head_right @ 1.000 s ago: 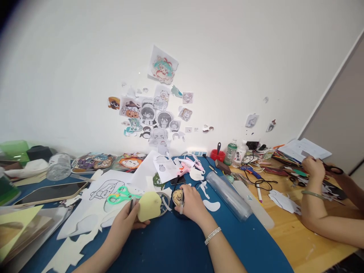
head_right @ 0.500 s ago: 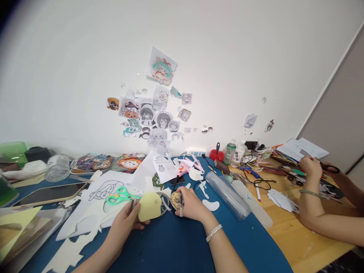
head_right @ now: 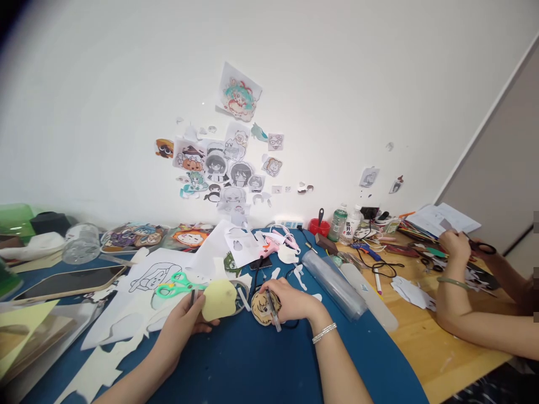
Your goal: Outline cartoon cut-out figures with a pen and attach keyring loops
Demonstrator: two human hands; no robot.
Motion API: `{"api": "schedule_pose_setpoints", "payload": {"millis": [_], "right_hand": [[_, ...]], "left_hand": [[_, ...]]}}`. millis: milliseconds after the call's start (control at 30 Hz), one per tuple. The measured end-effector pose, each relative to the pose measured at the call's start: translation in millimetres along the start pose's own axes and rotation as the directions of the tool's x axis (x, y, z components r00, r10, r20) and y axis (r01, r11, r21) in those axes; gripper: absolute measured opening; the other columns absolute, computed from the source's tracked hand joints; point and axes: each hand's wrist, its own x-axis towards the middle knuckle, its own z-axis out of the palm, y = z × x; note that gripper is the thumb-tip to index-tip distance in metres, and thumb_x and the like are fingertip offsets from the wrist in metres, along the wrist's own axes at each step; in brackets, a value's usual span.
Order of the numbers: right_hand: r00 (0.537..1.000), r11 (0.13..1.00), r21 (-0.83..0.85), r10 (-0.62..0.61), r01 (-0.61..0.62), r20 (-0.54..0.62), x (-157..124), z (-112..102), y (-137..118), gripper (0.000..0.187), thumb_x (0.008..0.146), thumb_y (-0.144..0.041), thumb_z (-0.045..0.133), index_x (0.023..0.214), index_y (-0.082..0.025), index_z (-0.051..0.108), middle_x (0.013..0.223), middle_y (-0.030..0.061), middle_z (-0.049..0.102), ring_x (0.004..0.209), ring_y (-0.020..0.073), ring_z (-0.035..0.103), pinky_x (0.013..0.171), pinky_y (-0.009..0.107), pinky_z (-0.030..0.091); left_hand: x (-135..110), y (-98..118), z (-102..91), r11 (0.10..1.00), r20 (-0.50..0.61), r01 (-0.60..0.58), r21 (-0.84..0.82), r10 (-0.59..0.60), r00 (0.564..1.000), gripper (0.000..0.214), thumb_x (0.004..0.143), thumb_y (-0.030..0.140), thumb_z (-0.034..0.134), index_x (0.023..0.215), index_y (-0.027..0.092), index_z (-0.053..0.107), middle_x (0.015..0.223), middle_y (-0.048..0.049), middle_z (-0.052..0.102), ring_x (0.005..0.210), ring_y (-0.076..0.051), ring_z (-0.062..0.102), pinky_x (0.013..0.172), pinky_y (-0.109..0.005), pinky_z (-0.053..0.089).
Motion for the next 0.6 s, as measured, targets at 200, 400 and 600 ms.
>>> {"api": "schedule_pose_setpoints", "payload": {"millis": [200,400,600], "right_hand": [[1.0,1.0,-0.022,-0.015,0.015,-0.018,0.9,-4.3,-3.1,0.063,0.053,-0.012,0.077,0.11,-0.025,0.054,0.11,0.0015,0.048,0.099,0.0219,0.05,0.082,0.029,0.045],[0.99,0.997,-0.036,-0.066,0.062,-0.123,6.9,7.3,-15.6,0.054,0.061,-0.018,0.076,0.108,-0.025,0.05,0.113,0.0018,0.048,0.105,0.0219,0.049,0.089,0.03,0.042],[0.967,0.991,-0.08,-0.126,0.11,-0.222,5.3,14.3,-25.8,0.051,0.065,-0.015,0.072,0.109,-0.025,0.048,0.114,0.0021,0.048,0.109,0.0226,0.046,0.093,0.033,0.041]], "left_hand": [[-0.6,5.4,0.9,1.0,0.003,0.018,-0.01,-0.018,1.0,0.047,0.077,0.054,0.051,0.105,0.017,0.047,0.078,-0.0052,0.068,0.063,-0.019,0.068,0.057,-0.03,0.055],[1.8,2.1,-0.2,0.999,-0.011,0.041,0.002,-0.041,0.999,0.036,0.084,0.047,0.045,0.105,0.017,0.046,0.073,-0.0048,0.067,0.063,-0.02,0.068,0.058,-0.029,0.055],[8.5,-0.7,0.1,0.997,-0.035,0.052,0.058,-0.05,0.998,0.034,0.085,0.043,0.04,0.107,0.018,0.044,0.08,-0.0074,0.069,0.067,-0.021,0.069,0.061,-0.034,0.055]]}}
